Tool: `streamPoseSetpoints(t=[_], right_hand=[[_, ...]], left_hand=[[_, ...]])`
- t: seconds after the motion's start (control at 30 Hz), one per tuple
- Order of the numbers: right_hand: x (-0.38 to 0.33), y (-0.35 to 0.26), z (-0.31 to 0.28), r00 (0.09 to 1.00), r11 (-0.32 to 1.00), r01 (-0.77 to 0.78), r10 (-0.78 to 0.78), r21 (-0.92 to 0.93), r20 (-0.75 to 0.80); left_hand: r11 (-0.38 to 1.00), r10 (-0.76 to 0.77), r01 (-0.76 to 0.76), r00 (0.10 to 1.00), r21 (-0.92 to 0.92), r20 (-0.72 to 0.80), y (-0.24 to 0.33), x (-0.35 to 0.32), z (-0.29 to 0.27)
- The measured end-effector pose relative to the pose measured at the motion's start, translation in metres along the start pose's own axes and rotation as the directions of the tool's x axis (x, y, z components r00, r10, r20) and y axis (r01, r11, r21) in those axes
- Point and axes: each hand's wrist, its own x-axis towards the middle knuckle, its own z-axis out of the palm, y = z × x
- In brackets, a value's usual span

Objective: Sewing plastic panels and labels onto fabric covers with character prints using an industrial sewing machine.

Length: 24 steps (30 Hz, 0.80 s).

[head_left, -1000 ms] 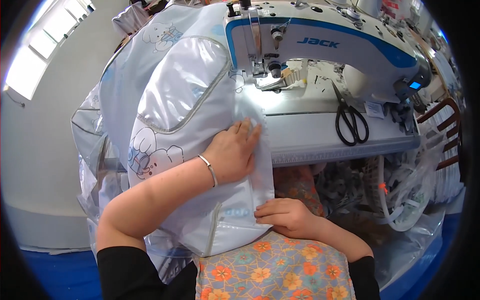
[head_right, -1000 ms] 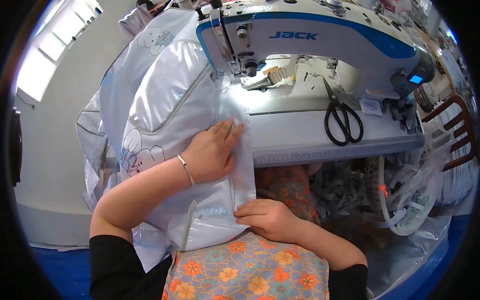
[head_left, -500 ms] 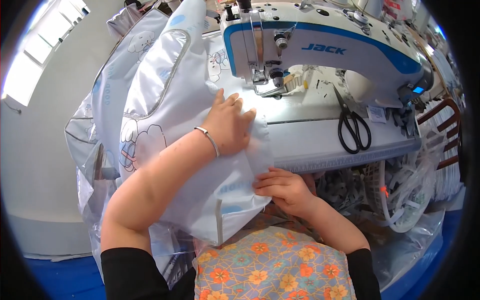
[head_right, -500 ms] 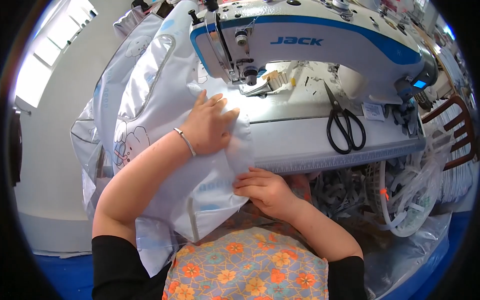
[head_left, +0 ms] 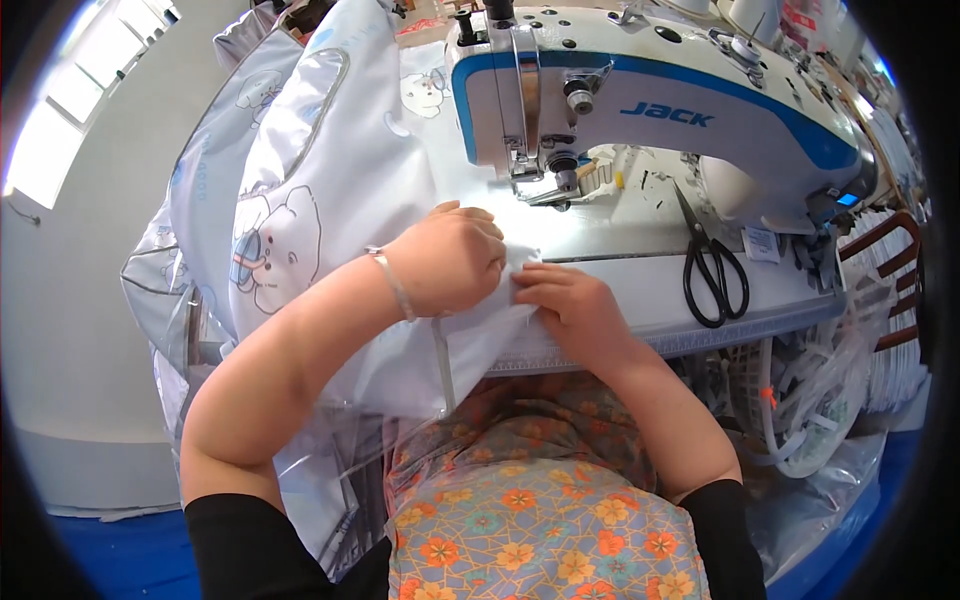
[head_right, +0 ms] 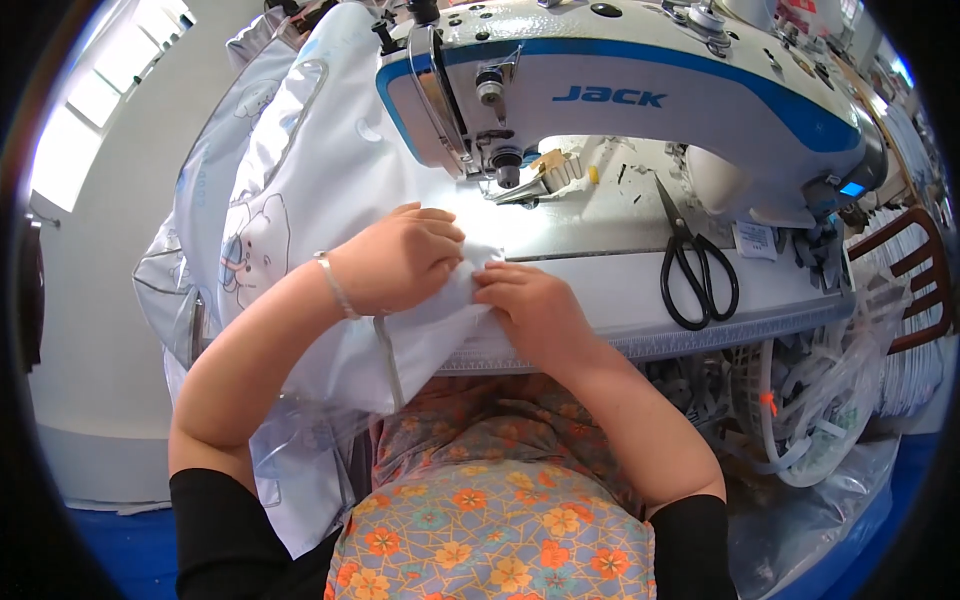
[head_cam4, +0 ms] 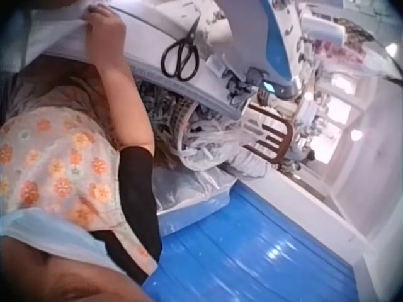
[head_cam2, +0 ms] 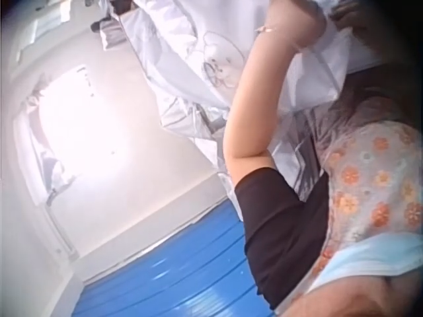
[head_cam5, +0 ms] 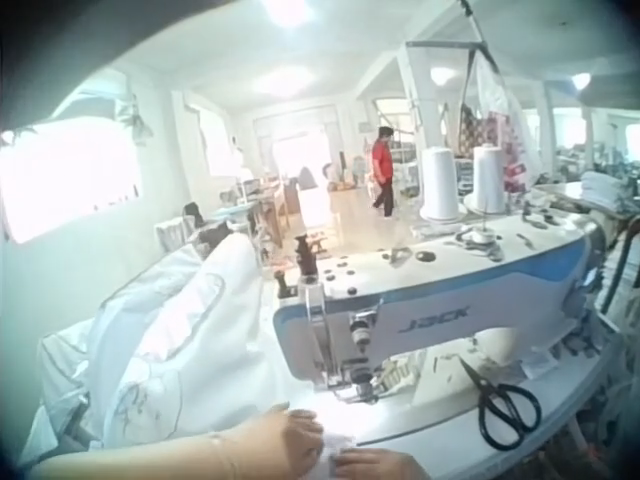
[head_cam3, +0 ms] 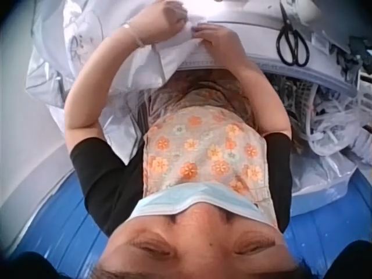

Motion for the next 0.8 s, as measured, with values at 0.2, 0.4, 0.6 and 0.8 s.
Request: streamPoseSetpoints(t=[0.2, 0.4, 0.6, 0.8], right_hand=[[0.029, 0.018, 0.002, 1.0, 1.0, -0.004, 0.003, -0.028, -0.021], [0.047, 0.014, -0.004, 0.989, 0.994, -0.067, 0.055, 0.083, 0.138], [-0.001, -0.019, 0.007, 0.947, 0.921, -0.083, -0.047, 0.382, 0.319], [-0.077, -0.052, 0.032, 0.988, 0.954, 0.135, -0.151, 0.269, 0.042]], left_hand=[[0.789, -0.424, 0.336, 0.904, -0.515, -0.059, 0.03, -0.093, -0.022], [0.731, -0.678, 0.609, 0.702, -0.308, -0.218, 0.058, -0.172, -0.02], [0.999, -0.039, 0.036, 0.934, -0.017, -0.356, 0.115, -0.137, -0.022], [0.989, 0.033, 0.012, 0.952, -0.147, 0.303, 0.131, -0.067, 0.0]])
